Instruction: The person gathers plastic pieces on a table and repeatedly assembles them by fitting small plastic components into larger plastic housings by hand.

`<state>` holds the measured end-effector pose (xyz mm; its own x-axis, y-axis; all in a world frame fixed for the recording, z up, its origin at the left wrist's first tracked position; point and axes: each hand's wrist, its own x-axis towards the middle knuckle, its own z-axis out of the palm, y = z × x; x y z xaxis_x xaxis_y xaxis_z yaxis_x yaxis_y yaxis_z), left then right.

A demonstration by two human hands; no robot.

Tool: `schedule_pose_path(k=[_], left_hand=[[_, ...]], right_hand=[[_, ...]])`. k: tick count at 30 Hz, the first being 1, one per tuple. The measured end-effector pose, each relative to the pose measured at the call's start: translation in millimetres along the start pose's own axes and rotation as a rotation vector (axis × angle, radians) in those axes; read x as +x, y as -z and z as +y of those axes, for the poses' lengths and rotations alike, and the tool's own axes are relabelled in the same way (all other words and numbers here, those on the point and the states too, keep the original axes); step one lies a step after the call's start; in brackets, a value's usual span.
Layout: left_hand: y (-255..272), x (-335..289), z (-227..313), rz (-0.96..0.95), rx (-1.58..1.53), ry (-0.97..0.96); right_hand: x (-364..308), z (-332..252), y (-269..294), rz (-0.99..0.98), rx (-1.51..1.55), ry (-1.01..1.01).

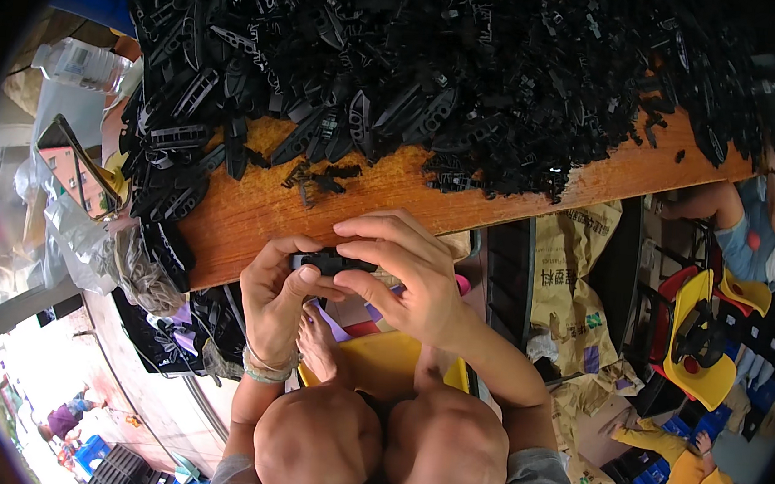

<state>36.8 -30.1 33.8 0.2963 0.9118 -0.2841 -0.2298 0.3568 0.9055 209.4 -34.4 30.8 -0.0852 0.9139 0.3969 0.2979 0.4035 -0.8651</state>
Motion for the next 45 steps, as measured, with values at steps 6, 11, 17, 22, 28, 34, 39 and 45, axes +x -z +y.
schedule_pose_path(k=[6, 11, 17, 22, 28, 34, 39, 45], left_hand=[[4, -2, 1, -0.011, 0.082, -0.007], [6, -3, 3, 0.003, 0.169, -0.009], [7, -1, 8, -0.02, 0.157, 0.06], [4, 2, 13, -0.004, 0.099, 0.067], [5, 3, 14, 0.023, 0.003, 0.112], [2, 4, 14, -0.012, 0.028, 0.103], [9, 1, 7, -0.031, -0.029, 0.062], [10, -1, 4, 0.016, 0.239, -0.014]], right_hand=[[3, -1, -7, -0.045, -0.064, 0.037], [5, -2, -2, -0.068, -0.1, 0.021], [6, 6, -2, -0.094, -0.111, 0.095], [3, 5, -6, -0.052, -0.16, 0.153], [4, 8, -6, -0.071, -0.197, 0.234], [1, 8, -5, -0.044, -0.165, 0.21], [4, 4, -1, -0.109, -0.267, 0.282], [0, -12, 7, -0.301, 0.032, -0.49]])
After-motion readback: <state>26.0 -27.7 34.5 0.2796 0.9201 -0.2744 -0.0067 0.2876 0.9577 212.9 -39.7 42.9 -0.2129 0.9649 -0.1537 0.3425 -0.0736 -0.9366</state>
